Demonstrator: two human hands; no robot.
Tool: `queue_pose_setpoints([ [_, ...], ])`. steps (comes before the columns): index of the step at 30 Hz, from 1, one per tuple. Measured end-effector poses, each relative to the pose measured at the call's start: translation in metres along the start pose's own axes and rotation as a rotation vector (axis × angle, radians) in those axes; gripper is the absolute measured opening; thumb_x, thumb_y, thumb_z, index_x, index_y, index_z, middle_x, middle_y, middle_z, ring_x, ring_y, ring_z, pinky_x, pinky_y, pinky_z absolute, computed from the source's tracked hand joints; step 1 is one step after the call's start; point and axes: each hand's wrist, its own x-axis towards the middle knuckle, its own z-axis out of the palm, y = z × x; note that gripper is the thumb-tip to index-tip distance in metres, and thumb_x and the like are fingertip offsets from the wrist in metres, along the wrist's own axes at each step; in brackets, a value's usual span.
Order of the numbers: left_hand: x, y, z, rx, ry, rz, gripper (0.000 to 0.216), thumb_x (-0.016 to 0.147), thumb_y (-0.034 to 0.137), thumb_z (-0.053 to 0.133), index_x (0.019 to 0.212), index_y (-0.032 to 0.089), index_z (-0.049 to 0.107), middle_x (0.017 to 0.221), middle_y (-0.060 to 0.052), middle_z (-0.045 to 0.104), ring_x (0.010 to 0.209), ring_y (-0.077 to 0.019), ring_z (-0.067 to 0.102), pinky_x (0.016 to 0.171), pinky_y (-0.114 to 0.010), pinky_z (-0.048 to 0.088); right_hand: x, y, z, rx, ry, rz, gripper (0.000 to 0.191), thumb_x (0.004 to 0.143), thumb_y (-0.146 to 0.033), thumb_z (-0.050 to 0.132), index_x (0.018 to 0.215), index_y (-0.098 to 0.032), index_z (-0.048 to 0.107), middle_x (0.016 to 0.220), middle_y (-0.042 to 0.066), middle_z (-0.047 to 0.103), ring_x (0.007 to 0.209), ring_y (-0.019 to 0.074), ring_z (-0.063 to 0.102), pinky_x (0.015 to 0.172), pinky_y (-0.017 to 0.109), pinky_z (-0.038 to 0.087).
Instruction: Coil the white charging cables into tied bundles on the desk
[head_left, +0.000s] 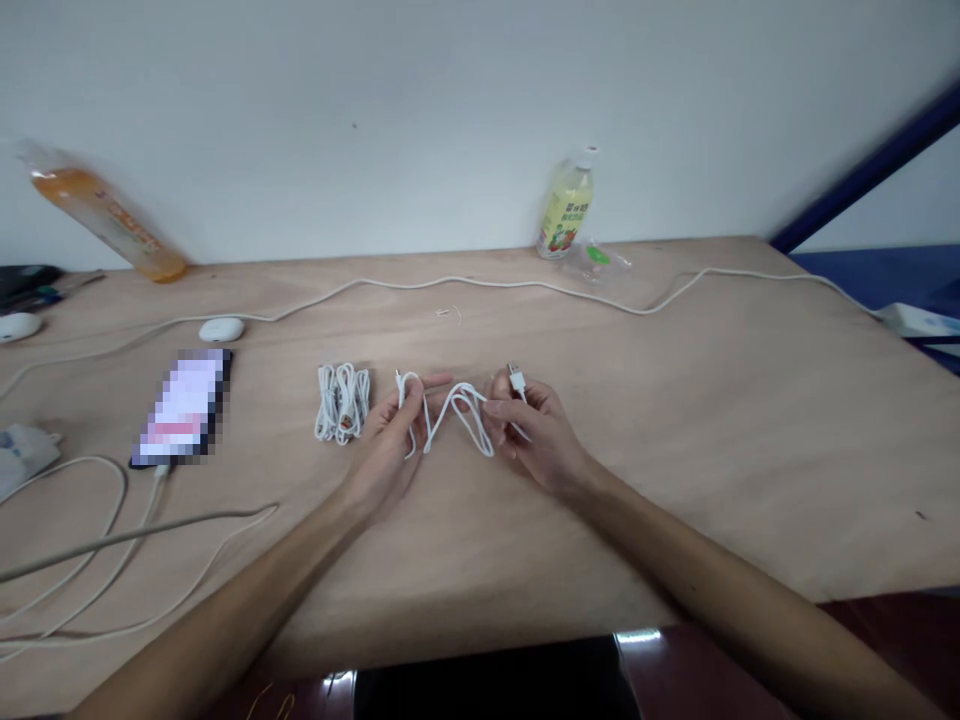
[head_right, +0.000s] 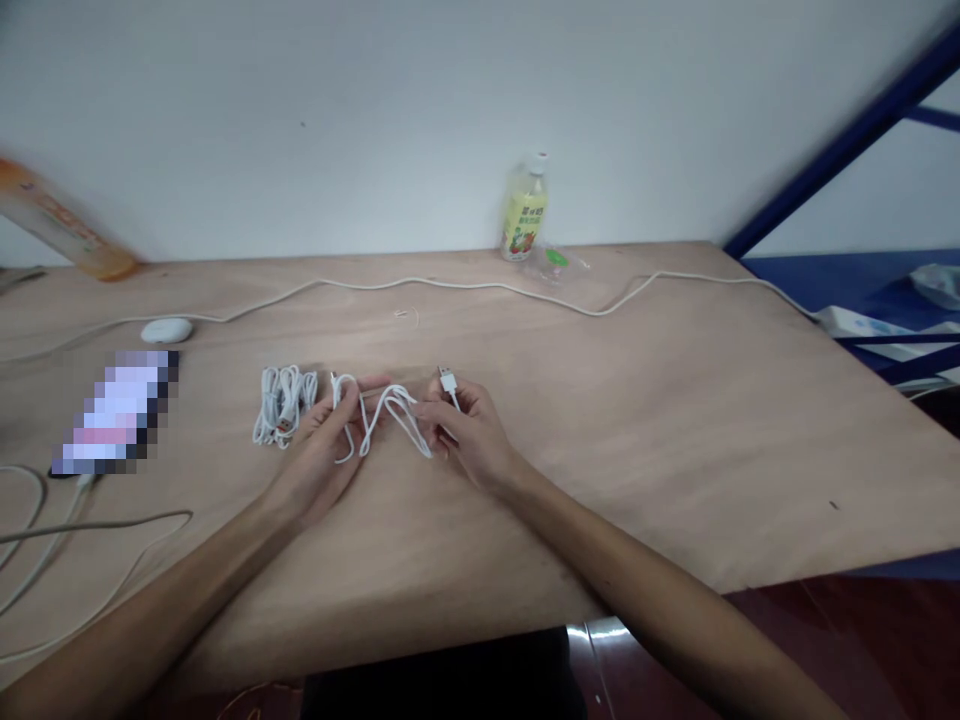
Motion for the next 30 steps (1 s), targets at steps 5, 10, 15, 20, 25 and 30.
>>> queue_pose_setpoints([
  [5, -0.002, -0.003, 0.003, 0.02, -0.096, 0.0, 0.042, 0.087, 0.058, 0.089, 0.094, 0.019, 0.076, 0.092, -0.007, 0.082, 0.101, -0.0276, 0.08, 0.088, -0.04, 0.066, 0.003, -0.004, -0.001, 0.091, 0.028, 0.085, 0.033, 0.073, -0.032, 0.079, 0.071, -0.026, 0.047, 0.056, -0.009, 0.046, 0.046, 0.0088, 0.037, 0.04, 0.021, 0.027],
  [10, -0.005, -0.009, 0.004, 0.081, -0.209, 0.011, 0.043, 0.082, 0.057, 0.092, 0.094, 0.019, 0.076, 0.097, -0.008, 0.081, 0.097, -0.0268, 0.079, 0.083, -0.037, 0.064, 0.003, -0.003, -0.001, 0.121, 0.035, 0.089, 0.032, 0.074, -0.031, 0.08, 0.072, -0.025, 0.048, 0.057, -0.009, 0.045, 0.049, 0.0093, 0.036, 0.042, 0.021, 0.03],
  [15, -0.005, -0.009, 0.001, 0.096, -0.177, -0.011, 0.042, 0.083, 0.053, 0.093, 0.088, 0.017, 0.074, 0.093, -0.007, 0.079, 0.09, -0.0225, 0.077, 0.08, -0.033, 0.062, 0.003, -0.006, -0.001, 0.2, 0.014, 0.106, 0.031, 0.074, -0.027, 0.078, 0.073, -0.025, 0.047, 0.058, -0.009, 0.04, 0.053, 0.0099, 0.032, 0.045, 0.02, 0.032],
  [20, -0.003, -0.005, 0.001, 0.035, -0.073, -0.004, 0.044, 0.081, 0.053, 0.094, 0.087, 0.017, 0.069, 0.09, -0.006, 0.077, 0.089, -0.0231, 0.077, 0.079, -0.036, 0.066, 0.004, -0.015, -0.003, 0.305, 0.028, 0.118, 0.029, 0.071, -0.022, 0.073, 0.073, -0.026, 0.044, 0.065, -0.008, 0.029, 0.056, 0.0114, 0.027, 0.045, 0.02, 0.03],
  [25, -0.003, -0.003, 0.001, 0.009, -0.007, -0.028, 0.041, 0.083, 0.05, 0.093, 0.084, 0.019, 0.065, 0.088, -0.003, 0.076, 0.089, -0.0223, 0.078, 0.079, -0.035, 0.067, 0.006, -0.015, -0.006, 0.296, 0.021, 0.129, 0.018, 0.073, -0.025, 0.073, 0.076, -0.026, 0.055, 0.063, -0.008, 0.029, 0.055, 0.0126, 0.025, 0.042, 0.022, 0.027],
  [30, -0.004, -0.002, 0.001, -0.008, -0.054, -0.05, 0.043, 0.081, 0.05, 0.095, 0.086, 0.019, 0.067, 0.086, -0.002, 0.076, 0.084, -0.0196, 0.077, 0.074, -0.03, 0.066, 0.007, -0.003, -0.007, 0.095, -0.047, 0.177, 0.023, 0.085, -0.042, 0.078, 0.095, -0.022, 0.072, 0.052, -0.013, 0.029, 0.046, 0.0106, 0.025, 0.041, 0.024, 0.024],
])
